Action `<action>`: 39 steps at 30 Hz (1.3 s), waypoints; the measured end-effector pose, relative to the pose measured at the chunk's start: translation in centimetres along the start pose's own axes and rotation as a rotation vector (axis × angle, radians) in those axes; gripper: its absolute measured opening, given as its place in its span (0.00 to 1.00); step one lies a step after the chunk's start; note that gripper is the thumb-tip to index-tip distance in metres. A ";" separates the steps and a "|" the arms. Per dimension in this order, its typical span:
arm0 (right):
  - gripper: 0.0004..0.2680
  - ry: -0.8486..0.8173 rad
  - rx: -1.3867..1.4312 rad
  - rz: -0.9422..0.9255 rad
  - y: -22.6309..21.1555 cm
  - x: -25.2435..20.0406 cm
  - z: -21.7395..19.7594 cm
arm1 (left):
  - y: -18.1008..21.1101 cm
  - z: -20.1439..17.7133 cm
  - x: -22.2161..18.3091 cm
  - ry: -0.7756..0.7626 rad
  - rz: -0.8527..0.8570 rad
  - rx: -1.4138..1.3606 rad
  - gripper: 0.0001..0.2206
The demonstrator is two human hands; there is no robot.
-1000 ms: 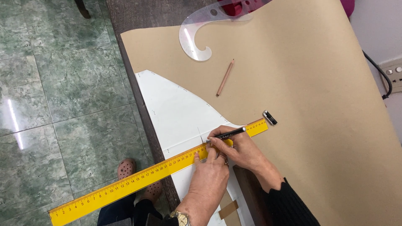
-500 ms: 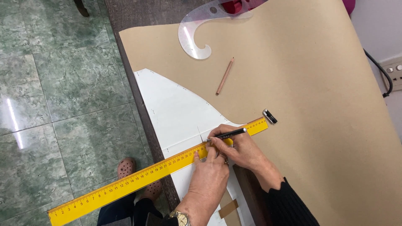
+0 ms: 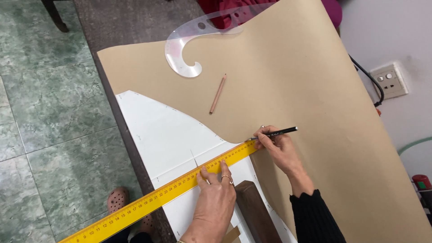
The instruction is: Drawing and marking precise lines on a paper garment pattern using a ruler, pen, and pencil.
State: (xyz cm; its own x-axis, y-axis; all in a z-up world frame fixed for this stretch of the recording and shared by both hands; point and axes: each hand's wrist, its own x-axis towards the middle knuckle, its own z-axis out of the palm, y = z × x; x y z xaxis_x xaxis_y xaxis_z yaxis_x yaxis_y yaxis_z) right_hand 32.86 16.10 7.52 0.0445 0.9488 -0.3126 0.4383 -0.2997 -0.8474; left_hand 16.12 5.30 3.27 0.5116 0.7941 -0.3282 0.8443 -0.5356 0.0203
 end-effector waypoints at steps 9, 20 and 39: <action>0.06 -0.168 -0.103 -0.046 0.4 1.5 -1.1 | -0.2 -1.6 0.9 -0.082 0.078 0.044 0.22; 0.06 -0.224 -0.215 0.003 -0.4 2.2 -1.4 | 0.1 -1.8 1.5 -0.099 0.072 0.051 0.24; 0.11 -0.143 -0.320 -0.436 -2.2 -2.6 2.5 | 0.3 -1.7 0.9 0.065 0.030 0.042 0.20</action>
State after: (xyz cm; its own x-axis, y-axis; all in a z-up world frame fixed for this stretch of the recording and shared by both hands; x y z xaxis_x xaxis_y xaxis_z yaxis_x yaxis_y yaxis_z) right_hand 29.57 14.05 9.15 -0.3143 0.9486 -0.0367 0.6406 0.1833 -0.7457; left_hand 17.09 6.34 4.56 0.5474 0.7935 -0.2661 0.8215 -0.5701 -0.0103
